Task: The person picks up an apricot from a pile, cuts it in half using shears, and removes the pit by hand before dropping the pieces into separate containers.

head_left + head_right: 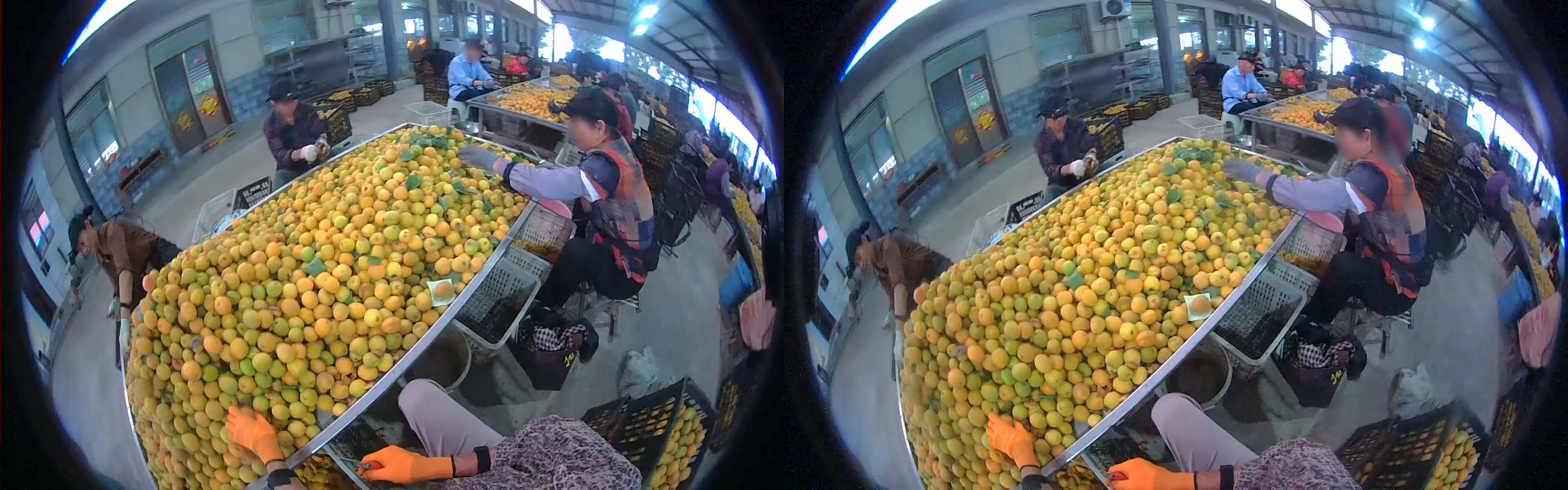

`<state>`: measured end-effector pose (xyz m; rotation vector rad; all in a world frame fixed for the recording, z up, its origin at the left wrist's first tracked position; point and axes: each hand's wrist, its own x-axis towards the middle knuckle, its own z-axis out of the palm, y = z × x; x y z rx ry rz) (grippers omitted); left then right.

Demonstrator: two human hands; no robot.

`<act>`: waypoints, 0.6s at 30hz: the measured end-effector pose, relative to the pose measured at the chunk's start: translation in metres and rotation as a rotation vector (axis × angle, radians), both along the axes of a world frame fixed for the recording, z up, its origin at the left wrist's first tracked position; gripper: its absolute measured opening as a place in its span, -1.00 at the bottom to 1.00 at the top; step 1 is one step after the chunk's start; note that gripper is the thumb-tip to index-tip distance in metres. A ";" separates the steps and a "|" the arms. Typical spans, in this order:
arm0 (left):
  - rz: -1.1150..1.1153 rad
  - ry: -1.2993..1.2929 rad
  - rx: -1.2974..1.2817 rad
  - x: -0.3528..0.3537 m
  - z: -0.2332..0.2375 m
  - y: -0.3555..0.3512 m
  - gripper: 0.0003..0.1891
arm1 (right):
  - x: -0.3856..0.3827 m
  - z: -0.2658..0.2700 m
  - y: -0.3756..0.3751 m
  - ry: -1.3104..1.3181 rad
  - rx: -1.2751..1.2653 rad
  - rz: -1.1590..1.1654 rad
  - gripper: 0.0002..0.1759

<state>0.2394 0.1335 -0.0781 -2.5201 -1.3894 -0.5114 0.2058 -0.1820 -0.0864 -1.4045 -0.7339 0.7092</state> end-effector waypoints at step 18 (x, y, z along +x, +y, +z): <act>-0.877 -1.888 -2.050 -0.141 0.067 -0.091 -0.42 | -0.003 0.123 0.044 0.485 -0.083 0.234 -0.61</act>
